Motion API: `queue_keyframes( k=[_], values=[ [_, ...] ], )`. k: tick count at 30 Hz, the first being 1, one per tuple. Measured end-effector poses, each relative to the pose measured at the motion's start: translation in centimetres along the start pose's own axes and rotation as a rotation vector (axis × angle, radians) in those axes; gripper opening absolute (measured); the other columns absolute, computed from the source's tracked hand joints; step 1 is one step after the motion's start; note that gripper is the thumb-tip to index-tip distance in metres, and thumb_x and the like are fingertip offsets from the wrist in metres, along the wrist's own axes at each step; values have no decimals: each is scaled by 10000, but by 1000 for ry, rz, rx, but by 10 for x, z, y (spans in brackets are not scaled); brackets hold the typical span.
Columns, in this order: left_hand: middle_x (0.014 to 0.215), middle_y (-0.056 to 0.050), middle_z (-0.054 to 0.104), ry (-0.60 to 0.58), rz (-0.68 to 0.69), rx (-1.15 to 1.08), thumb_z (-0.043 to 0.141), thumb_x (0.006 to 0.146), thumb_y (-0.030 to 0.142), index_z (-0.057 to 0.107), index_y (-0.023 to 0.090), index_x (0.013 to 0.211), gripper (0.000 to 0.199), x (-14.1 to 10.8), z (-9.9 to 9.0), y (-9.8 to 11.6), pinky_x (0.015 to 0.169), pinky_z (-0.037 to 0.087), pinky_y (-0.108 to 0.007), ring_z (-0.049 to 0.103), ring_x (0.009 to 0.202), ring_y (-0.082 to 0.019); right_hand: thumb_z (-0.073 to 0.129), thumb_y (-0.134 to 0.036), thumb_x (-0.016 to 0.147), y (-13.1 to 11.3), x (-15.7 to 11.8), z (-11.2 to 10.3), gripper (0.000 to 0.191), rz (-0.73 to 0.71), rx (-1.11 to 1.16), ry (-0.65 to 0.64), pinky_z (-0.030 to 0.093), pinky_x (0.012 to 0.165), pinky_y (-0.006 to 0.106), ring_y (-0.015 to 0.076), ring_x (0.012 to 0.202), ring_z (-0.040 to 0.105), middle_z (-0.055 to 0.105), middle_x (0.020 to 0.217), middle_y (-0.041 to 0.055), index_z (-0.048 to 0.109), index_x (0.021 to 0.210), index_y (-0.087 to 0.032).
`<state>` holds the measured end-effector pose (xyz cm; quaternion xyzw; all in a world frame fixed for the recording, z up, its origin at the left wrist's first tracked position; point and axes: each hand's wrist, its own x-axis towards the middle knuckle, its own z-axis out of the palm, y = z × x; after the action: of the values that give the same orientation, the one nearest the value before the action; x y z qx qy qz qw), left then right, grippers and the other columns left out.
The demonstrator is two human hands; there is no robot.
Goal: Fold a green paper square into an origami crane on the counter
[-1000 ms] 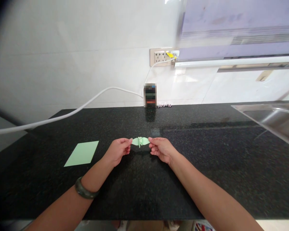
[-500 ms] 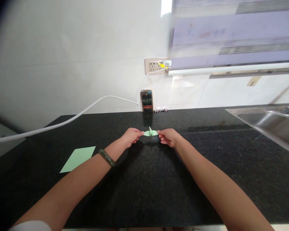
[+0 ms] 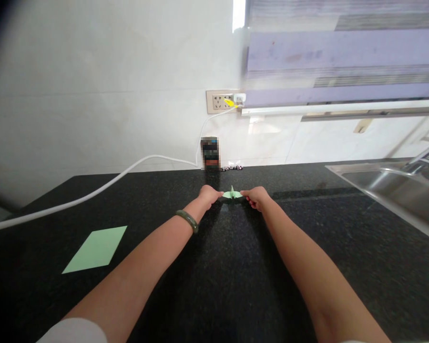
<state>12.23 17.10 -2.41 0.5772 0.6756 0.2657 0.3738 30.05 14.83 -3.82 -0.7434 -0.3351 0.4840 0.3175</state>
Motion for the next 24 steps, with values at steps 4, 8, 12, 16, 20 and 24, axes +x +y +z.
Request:
queue_keyframes(
  k=[4,8,12,16,20,24],
  values=[
    [897,-202,651,8,12,86,717,575,343,634,78,791,352,8,6,-4,594,420,-270,614,824,-261,489,-282,847,-1,6,3,299,9,-45,32,471,768,380,187,923,550,528,1098,89,497,1105,-132],
    [879,-215,652,4,24,170,703,583,361,642,81,795,356,13,9,-4,610,425,-305,617,821,-290,492,-282,845,-2,9,6,301,11,-78,57,470,769,378,187,923,550,528,1098,94,499,1103,-127],
    [893,-227,645,2,41,235,685,600,379,639,82,814,370,18,10,-5,640,428,-316,606,870,-303,484,-280,850,-2,9,8,287,5,-86,79,470,772,376,184,923,549,528,1101,90,503,1099,-138],
    [875,-208,651,-12,64,273,666,602,448,633,90,835,428,22,11,-8,665,431,-302,601,888,-288,478,-280,853,-2,8,8,278,-3,-90,91,470,773,374,181,922,549,528,1104,88,506,1095,-146],
    [840,-185,658,-22,80,289,643,618,478,626,91,843,448,21,10,-10,673,437,-294,611,863,-268,489,-280,847,-3,3,9,297,-26,-78,118,470,769,380,187,923,551,528,1098,88,497,1104,-132],
    [784,-158,662,-29,98,270,617,677,423,623,96,832,362,16,7,-8,649,441,-268,629,796,-227,494,-280,845,-6,-9,9,302,-90,-42,167,470,770,377,188,923,551,528,1096,94,498,1103,-124]
  ],
)
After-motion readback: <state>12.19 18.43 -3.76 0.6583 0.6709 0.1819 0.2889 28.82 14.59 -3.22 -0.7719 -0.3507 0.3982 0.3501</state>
